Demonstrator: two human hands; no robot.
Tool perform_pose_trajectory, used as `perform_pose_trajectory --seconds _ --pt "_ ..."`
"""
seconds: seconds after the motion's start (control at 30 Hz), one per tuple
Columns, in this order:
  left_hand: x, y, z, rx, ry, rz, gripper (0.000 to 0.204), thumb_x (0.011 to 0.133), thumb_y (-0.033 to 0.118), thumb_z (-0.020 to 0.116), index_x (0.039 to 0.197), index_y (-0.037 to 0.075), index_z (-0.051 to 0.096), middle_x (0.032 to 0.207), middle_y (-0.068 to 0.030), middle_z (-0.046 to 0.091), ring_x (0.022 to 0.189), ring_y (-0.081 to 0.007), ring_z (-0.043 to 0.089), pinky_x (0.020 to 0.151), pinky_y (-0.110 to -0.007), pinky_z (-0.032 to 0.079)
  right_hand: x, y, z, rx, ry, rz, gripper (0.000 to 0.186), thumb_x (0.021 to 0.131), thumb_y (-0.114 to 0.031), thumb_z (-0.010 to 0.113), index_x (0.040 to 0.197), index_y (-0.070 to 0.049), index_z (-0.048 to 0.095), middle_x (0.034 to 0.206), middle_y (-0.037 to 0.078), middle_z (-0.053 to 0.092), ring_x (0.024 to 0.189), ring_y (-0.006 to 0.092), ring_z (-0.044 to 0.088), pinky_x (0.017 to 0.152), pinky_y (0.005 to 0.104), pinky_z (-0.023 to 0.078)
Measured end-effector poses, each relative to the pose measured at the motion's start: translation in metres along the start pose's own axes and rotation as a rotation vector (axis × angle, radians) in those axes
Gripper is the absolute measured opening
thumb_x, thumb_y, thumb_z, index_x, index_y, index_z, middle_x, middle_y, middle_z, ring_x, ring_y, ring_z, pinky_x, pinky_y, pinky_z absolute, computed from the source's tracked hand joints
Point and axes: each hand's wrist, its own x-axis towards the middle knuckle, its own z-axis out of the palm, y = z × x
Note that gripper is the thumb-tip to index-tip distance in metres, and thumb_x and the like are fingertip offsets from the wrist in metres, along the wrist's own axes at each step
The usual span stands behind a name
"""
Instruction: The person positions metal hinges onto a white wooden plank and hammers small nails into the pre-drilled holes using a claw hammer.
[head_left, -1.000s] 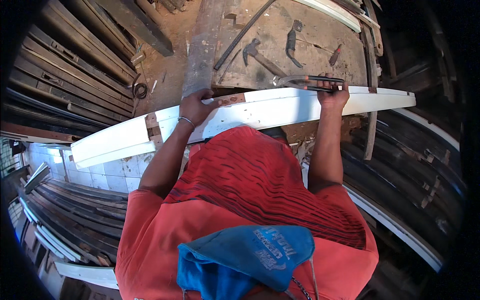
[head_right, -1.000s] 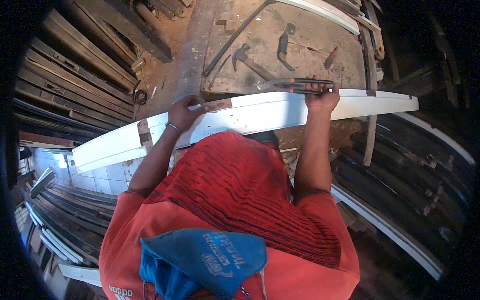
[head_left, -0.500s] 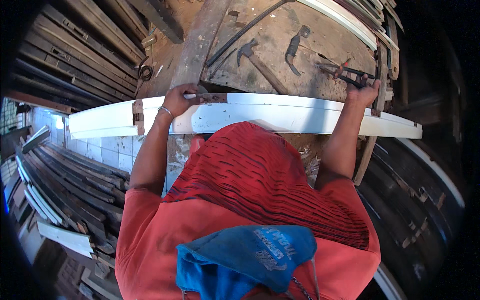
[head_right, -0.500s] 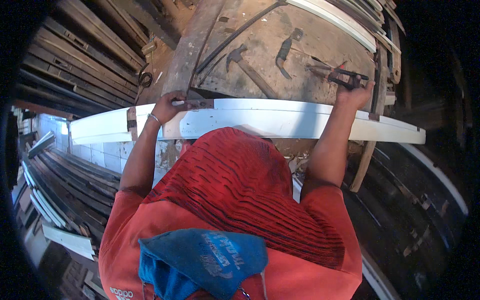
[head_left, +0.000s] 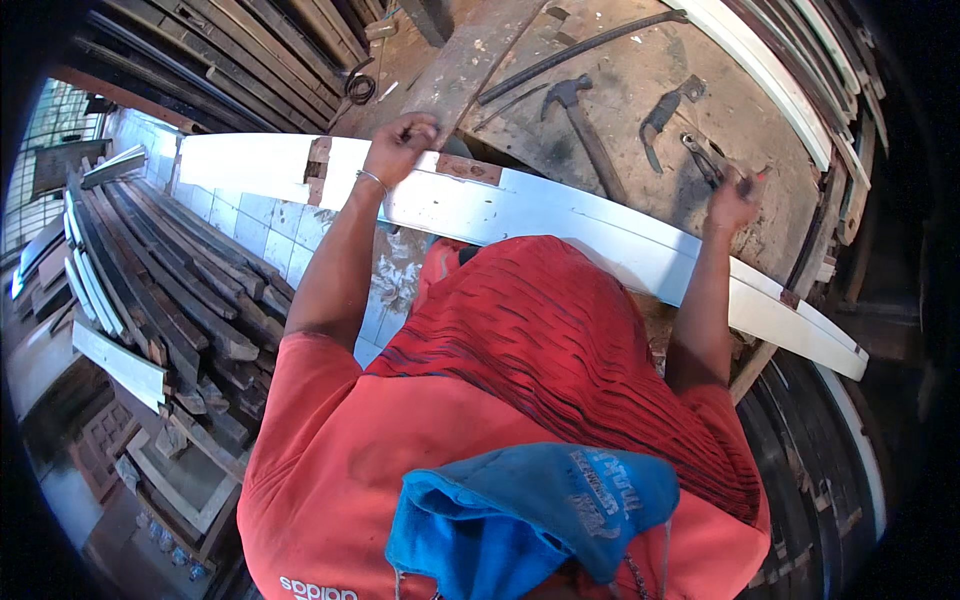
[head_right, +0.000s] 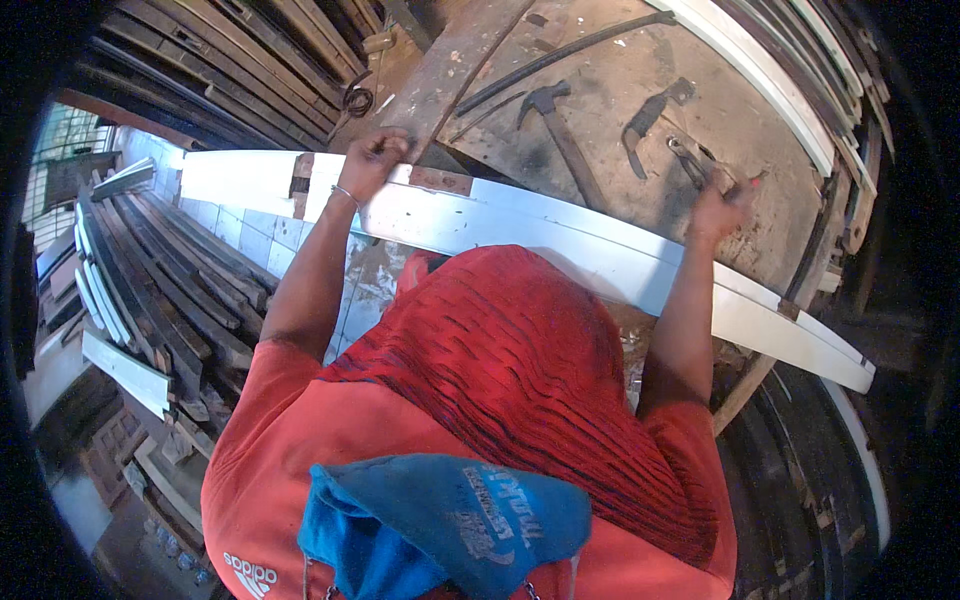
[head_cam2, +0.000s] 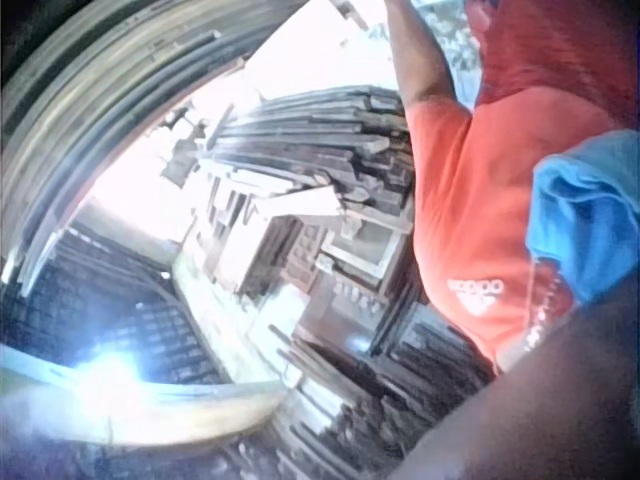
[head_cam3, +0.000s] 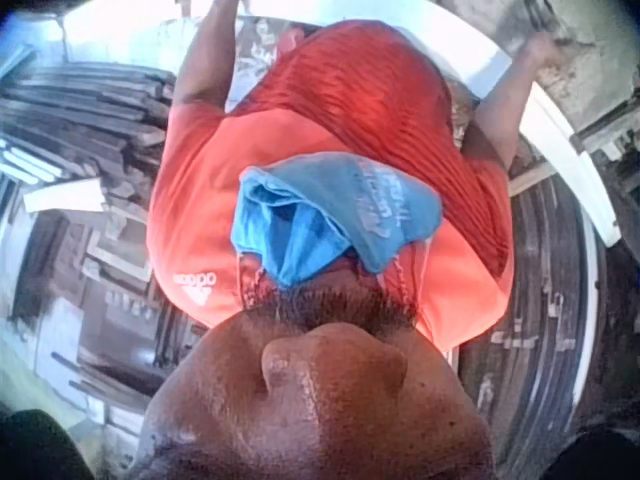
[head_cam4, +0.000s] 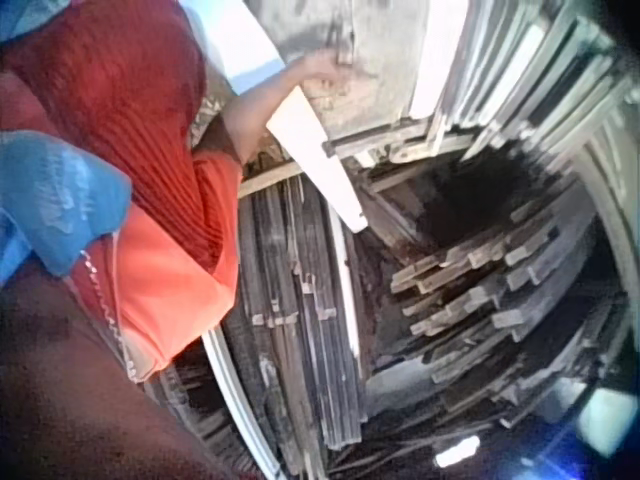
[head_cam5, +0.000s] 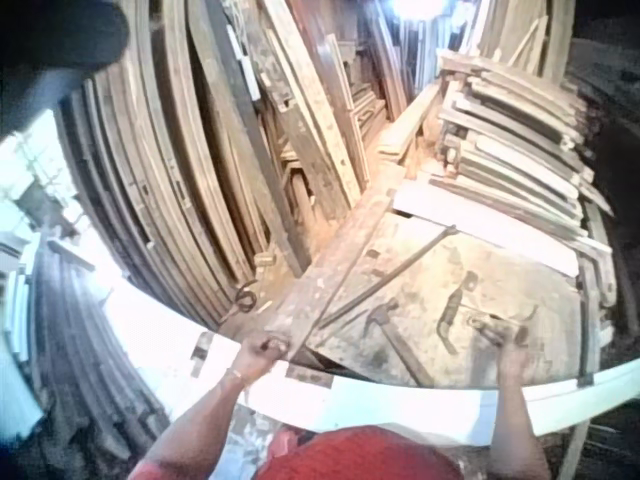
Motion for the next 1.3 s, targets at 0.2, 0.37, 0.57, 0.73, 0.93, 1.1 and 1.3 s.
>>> perform_pose_trajectory --seconds 0.2,0.37,0.57,0.73,0.93,1.1,1.3 --pt "0.004 0.008 -0.016 0.374 -0.383 -0.008 0.037 0.083 0.012 0.080 0.115 0.000 0.069 0.120 -0.0063 0.069 0.108 -0.0166 0.063 0.098 -0.031 0.048 -0.097 -0.063 0.092 -0.277 -0.708 -0.061 0.047 0.082 -0.034 0.082 0.119 -0.007 0.070 0.114 0.019 0.068 0.101 0.0285 0.069 0.089 0.0375 0.054" --pt "-0.006 0.004 -0.006 0.276 -0.025 0.093 0.028 0.088 0.015 0.074 0.114 0.007 0.071 0.101 -0.0056 0.074 0.093 -0.0206 0.070 0.086 -0.031 0.053 -0.117 -0.094 0.112 -0.539 -0.863 -0.146 0.056 0.079 -0.029 0.082 0.129 -0.011 0.063 0.125 0.022 0.061 0.117 0.0381 0.060 0.101 0.0435 0.049" --pt "-0.006 0.009 -0.006 0.036 -0.006 0.013 0.025 0.091 0.019 0.073 0.112 0.005 0.071 0.100 -0.0102 0.074 0.093 -0.0221 0.069 0.085 -0.032 0.052 -0.120 -0.091 0.107 -0.591 -0.747 -0.304 0.054 0.080 -0.030 0.082 0.126 -0.009 0.065 0.122 0.021 0.061 0.117 0.0386 0.058 0.102 0.0451 0.047" --pt "-0.033 0.020 -0.047 0.456 0.290 0.347 0.034 0.087 0.024 0.078 0.115 0.006 0.069 0.110 -0.0144 0.069 0.106 -0.0321 0.063 0.095 -0.044 0.048 -0.130 -0.129 0.045 -0.293 -0.848 -0.279 0.035 0.085 -0.030 0.080 0.106 -0.003 0.072 0.101 0.017 0.069 0.102 0.0350 0.065 0.090 0.0432 0.052" --pt "-0.097 -0.078 -0.169 -0.088 0.980 -0.288 0.094 0.080 0.034 0.087 0.153 0.003 0.036 0.153 -0.0289 0.036 0.133 -0.0353 0.047 0.108 -0.049 0.045 -0.201 -0.105 -0.074 -0.122 -0.326 0.203 0.027 0.092 -0.021 0.076 0.084 -0.002 0.059 0.082 0.004 0.063 0.081 0.0091 0.056 0.072 0.0270 0.048" --pt "-0.101 -0.111 -0.167 -0.143 0.899 -0.392 0.110 0.080 0.029 0.086 0.159 0.001 0.015 0.152 -0.0264 0.039 0.126 -0.0383 0.051 0.104 -0.050 0.046 -0.214 -0.048 -0.087 0.091 0.405 0.426 0.055 0.084 -0.028 0.086 0.113 -0.006 0.045 0.094 0.000 0.048 0.076 0.0097 0.044 0.070 0.0267 0.043" --pt "-0.090 -0.147 -0.187 -0.397 0.857 -0.461 0.110 0.081 0.033 0.085 0.156 0.004 0.009 0.145 -0.0274 0.044 0.118 -0.0396 0.057 0.097 -0.051 0.052 -0.216 -0.041 -0.108 0.498 0.466 0.841 0.047 0.085 -0.031 0.083 0.113 -0.004 0.055 0.109 0.006 0.057 0.091 0.0144 0.052 0.082 0.0293 0.045"
